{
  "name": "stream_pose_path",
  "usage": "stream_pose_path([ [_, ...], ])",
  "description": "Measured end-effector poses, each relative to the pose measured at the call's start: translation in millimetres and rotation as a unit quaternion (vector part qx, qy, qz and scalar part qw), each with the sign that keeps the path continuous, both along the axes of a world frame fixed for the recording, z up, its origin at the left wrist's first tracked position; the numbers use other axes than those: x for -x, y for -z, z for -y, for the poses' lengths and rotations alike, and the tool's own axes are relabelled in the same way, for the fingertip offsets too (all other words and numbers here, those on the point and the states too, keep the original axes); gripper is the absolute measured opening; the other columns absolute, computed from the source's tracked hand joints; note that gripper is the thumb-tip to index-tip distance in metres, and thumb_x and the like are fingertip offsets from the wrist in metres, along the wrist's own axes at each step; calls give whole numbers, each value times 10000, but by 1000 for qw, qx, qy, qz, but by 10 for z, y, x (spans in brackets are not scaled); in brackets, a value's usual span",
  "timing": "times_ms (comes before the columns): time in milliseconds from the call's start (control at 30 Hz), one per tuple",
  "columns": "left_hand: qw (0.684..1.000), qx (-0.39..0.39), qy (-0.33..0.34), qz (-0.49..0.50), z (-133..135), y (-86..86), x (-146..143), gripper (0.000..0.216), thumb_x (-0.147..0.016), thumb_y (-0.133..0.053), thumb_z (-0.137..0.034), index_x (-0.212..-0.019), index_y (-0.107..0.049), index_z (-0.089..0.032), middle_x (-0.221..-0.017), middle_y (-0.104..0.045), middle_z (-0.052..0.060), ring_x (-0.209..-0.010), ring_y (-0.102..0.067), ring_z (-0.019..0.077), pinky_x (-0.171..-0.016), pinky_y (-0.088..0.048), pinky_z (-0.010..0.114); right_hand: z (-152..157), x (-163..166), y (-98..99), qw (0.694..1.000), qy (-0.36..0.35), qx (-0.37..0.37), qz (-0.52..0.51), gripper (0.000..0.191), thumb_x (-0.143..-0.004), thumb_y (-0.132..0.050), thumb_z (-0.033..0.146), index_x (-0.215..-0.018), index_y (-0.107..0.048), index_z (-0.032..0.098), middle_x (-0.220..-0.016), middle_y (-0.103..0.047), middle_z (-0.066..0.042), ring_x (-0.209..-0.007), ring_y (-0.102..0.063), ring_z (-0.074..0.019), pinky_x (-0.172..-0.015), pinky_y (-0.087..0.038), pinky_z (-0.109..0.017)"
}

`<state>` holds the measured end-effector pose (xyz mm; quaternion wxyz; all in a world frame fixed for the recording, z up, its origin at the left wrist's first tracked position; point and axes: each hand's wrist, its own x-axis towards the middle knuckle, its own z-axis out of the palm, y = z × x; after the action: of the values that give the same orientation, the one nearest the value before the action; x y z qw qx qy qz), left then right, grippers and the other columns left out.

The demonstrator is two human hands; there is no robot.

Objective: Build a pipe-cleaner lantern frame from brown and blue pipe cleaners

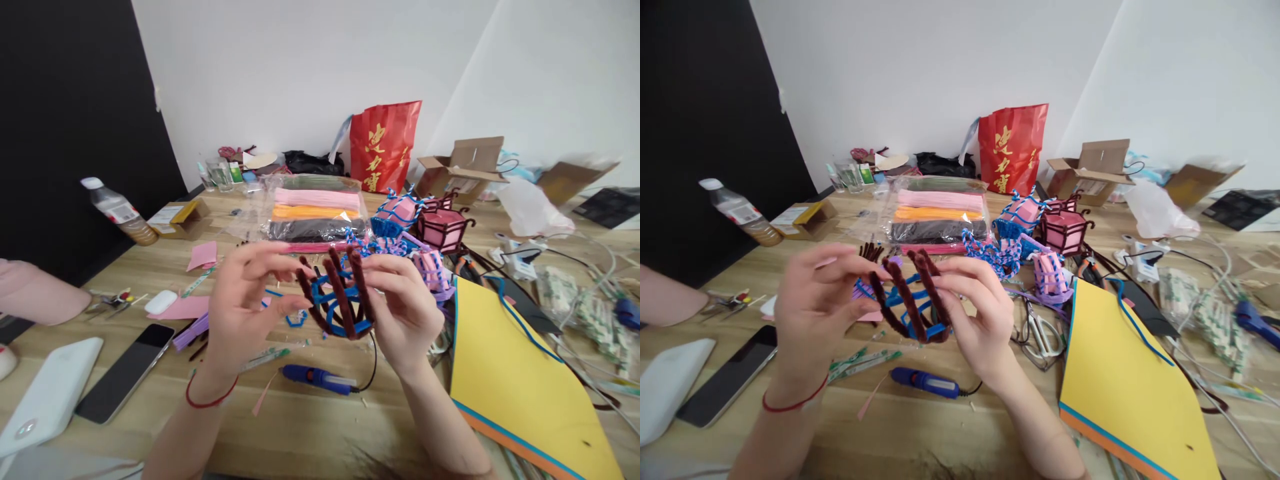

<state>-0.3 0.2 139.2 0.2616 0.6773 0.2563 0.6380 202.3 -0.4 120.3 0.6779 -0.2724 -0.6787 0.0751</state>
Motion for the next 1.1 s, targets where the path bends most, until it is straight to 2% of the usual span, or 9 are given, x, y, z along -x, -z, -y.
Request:
stream_pose_path([
  [67,998,42,27,24,-7,-2,16,618,-746,-925,-297,-1302,-656,-316,-843,-762,-12,-713,-645,155,-680,-563,291,4,7,4,1000,17,-7,-7,253,-950,-640,105,-1066,-735,310,-1024,-742,-46,-971,-709,-233,-810,-604,-431],
  [200,994,100,51,5,-15,-13,27,432,-719,-938,-325,-1106,-762,-245,-861,-755,26,-718,-648,154,-664,-567,285,22,3,5,1000,20,-4,2,243,-953,-636,111,-1064,-727,307,-1027,-740,-50,-973,-709,-238,-810,-603,-439],
  [400,993,61,98,14,2,-71,-38,223,-781,-898,-282,-849,-695,-218,-742,-728,10,-712,-702,161,-617,-578,270,37,-5,-15,1000,5,-9,17,256,-958,-631,101,-1080,-731,303,-1035,-745,-45,-979,-710,-232,-814,-600,-420],
  [567,991,40,123,25,31,-71,-43,211,-830,-837,-140,-864,-640,-207,-794,-739,-3,-758,-723,139,-647,-593,232,46,-7,-13,1000,0,-11,19,282,-952,-637,90,-1099,-735,310,-1040,-747,-39,-986,-710,-227,-818,-602,-413],
  [700,991,55,120,-6,49,-46,-18,189,-871,-794,-149,-903,-621,-217,-828,-734,5,-780,-722,155,-669,-600,266,54,-19,-31,1000,-9,-5,10,282,-953,-652,100,-1100,-752,319,-1046,-755,-32,-1001,-720,-219,-836,-615,-402],
  [833,995,49,91,11,42,-27,-34,190,-889,-773,-153,-918,-601,-230,-853,-722,-1,-808,-718,159,-690,-607,283,29,-30,-67,982,-128,122,-61,236,-997,-647,191,-1156,-748,332,-1114,-777,-19,-1083,-732,-196,-929,-623,-370],
  [1000,996,-73,-20,50,-3,23,-129,233,-858,-784,-100,-934,-611,-236,-838,-723,-13,-787,-720,149,-666,-596,271,-10,-10,-46,895,-312,287,-137,405,-1024,-555,532,-1393,-587,368,-1402,-669,-51,-1304,-649,-259,-1057,-579,-487],
  [1033,995,-83,-39,42,-15,39,-145,233,-854,-787,-100,-930,-612,-235,-833,-722,-15,-781,-719,151,-672,-594,280,-13,1,-36,887,-324,298,-139,434,-1003,-577,560,-1394,-574,370,-1415,-654,-57,-1301,-647,-274,-1039,-587,-499],
  [1100,991,-106,-76,6,-45,78,-162,252,-827,-809,-94,-914,-616,-231,-840,-726,-18,-802,-711,159,-726,-588,309,-19,20,-21,902,-288,287,-145,418,-966,-658,526,-1346,-587,365,-1377,-661,-57,-1256,-662,-272,-1025,-587,-488],
])
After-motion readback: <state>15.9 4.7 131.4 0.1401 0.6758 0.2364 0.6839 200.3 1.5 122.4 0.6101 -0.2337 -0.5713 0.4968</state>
